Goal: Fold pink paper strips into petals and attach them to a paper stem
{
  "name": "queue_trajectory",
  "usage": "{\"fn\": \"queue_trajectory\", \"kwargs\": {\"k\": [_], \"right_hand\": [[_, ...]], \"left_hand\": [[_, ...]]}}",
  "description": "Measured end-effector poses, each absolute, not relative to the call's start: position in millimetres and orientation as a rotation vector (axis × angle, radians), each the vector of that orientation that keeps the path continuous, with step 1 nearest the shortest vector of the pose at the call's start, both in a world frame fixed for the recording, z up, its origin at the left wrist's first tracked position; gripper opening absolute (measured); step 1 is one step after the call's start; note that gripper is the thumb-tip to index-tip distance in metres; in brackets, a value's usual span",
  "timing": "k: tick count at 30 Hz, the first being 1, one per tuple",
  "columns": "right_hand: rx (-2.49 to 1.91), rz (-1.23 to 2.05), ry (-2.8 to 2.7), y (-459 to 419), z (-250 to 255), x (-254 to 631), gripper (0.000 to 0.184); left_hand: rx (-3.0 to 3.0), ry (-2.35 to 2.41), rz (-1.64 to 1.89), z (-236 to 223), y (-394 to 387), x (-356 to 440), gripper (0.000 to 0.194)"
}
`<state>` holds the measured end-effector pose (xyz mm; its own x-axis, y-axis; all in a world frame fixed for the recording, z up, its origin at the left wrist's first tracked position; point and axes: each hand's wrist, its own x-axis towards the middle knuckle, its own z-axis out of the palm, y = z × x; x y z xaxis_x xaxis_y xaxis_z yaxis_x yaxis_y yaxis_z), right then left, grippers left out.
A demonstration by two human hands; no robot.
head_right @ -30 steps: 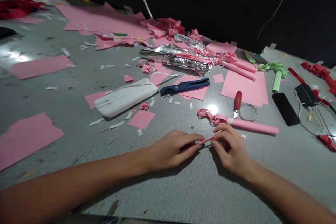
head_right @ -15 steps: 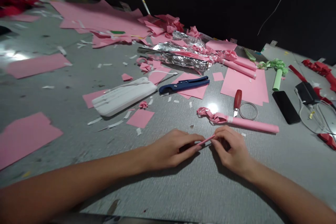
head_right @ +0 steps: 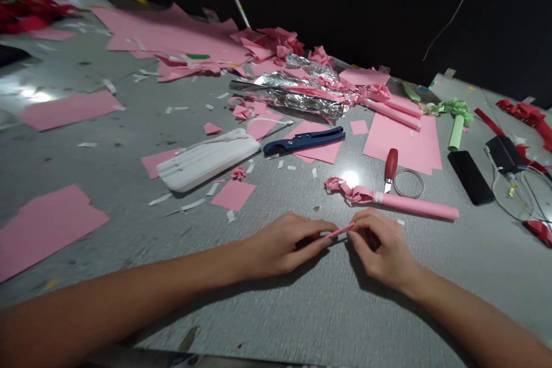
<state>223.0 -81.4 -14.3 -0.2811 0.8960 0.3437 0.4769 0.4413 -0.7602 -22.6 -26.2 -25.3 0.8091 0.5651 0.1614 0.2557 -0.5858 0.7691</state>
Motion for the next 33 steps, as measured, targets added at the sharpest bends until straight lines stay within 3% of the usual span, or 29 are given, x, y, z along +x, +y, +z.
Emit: {"fn": "queue_trajectory", "kwargs": {"k": [33], "right_hand": [[-1.14, 0.725, -1.938, -80.3, -9.1, 222.3, 0.014]], "left_hand": [[2.194, 0.676, 0.518, -21.7, -27.8, -23.1, 0.028]]}}
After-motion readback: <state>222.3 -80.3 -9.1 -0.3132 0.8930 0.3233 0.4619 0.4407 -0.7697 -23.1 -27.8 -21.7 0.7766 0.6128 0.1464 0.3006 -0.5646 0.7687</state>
